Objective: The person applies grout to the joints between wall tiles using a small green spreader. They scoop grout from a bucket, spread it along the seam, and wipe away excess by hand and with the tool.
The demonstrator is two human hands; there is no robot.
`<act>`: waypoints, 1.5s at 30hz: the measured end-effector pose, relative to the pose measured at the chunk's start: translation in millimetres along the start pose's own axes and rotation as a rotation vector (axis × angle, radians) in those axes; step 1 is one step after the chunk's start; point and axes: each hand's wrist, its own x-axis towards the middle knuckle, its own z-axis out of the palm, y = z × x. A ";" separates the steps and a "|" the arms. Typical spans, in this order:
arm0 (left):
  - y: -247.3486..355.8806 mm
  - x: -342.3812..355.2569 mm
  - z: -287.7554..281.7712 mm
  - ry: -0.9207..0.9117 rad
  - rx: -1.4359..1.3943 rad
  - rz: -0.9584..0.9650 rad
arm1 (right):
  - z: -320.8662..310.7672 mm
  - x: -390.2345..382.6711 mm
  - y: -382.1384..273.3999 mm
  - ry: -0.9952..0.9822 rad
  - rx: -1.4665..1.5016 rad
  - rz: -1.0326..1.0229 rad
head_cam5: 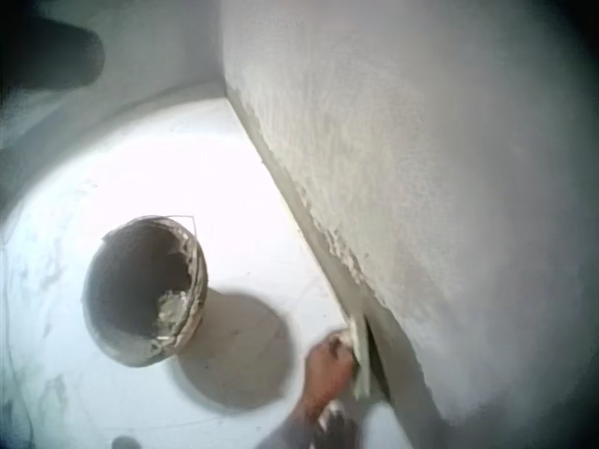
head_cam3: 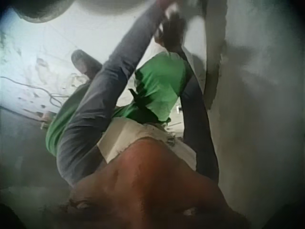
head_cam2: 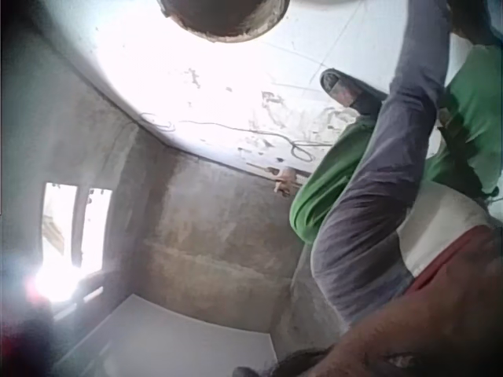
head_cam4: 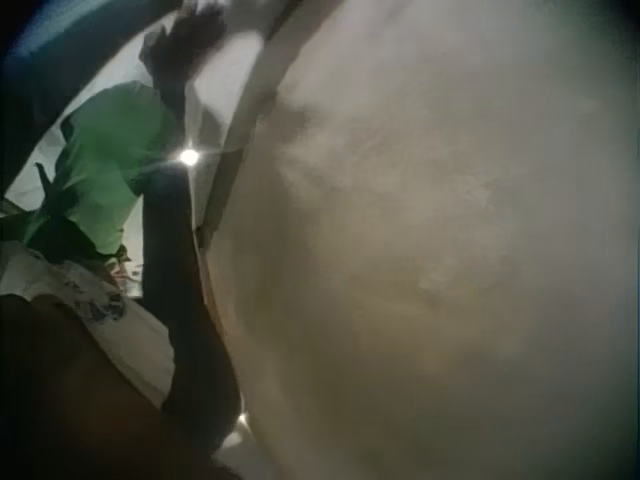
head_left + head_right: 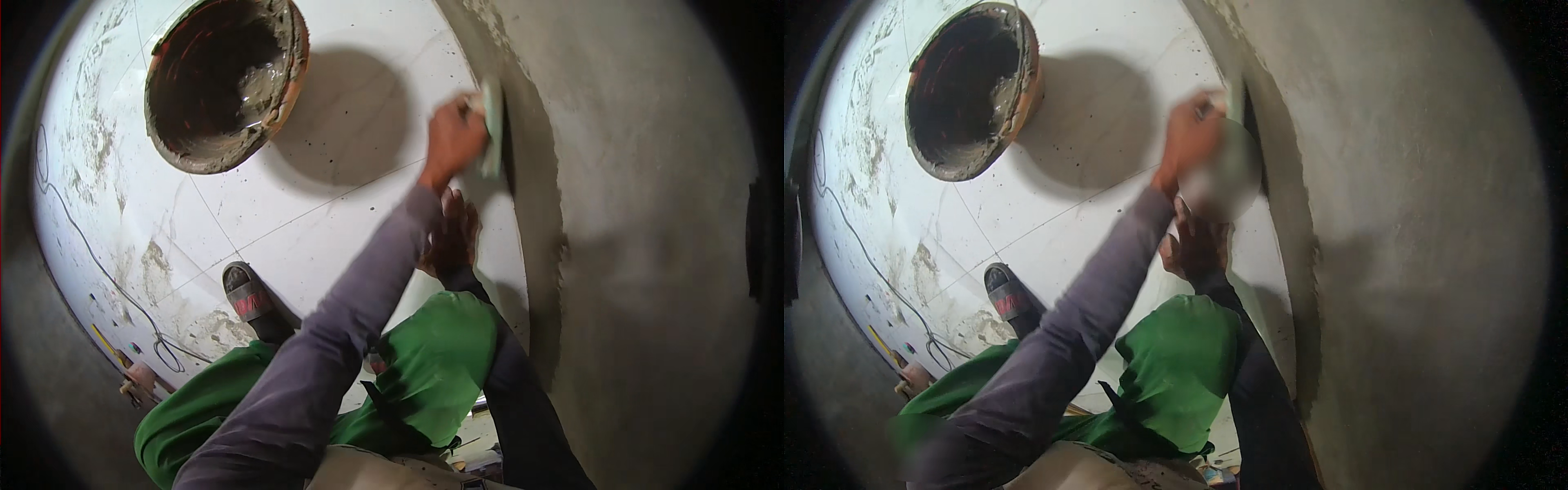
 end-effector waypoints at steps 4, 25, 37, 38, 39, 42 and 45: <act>-1.5 -65.7 8.5 -0.059 -0.019 -0.080 | 3.3 -7.4 -1.6 0.008 -0.009 -0.015; 28.9 86.9 -39.9 0.166 0.059 0.255 | -5.6 8.4 -13.8 0.108 0.069 -0.043; 0.7 -32.6 -6.7 0.222 -0.020 0.094 | 11.4 2.8 -8.6 0.041 -0.594 -0.221; 5.0 -11.5 -11.8 0.254 -0.065 0.102 | -1.5 12.1 -22.4 0.023 0.055 -0.019; 6.0 -5.4 2.8 0.319 -0.040 0.130 | 3.1 6.4 -17.7 -0.031 -0.018 -0.017; -18.9 -36.2 49.4 0.355 0.083 0.164 | 10.7 2.2 2.3 0.069 -0.054 -0.080; -28.6 -100.9 55.2 0.117 0.030 0.074 | 7.0 -5.3 13.2 0.056 -0.039 -0.011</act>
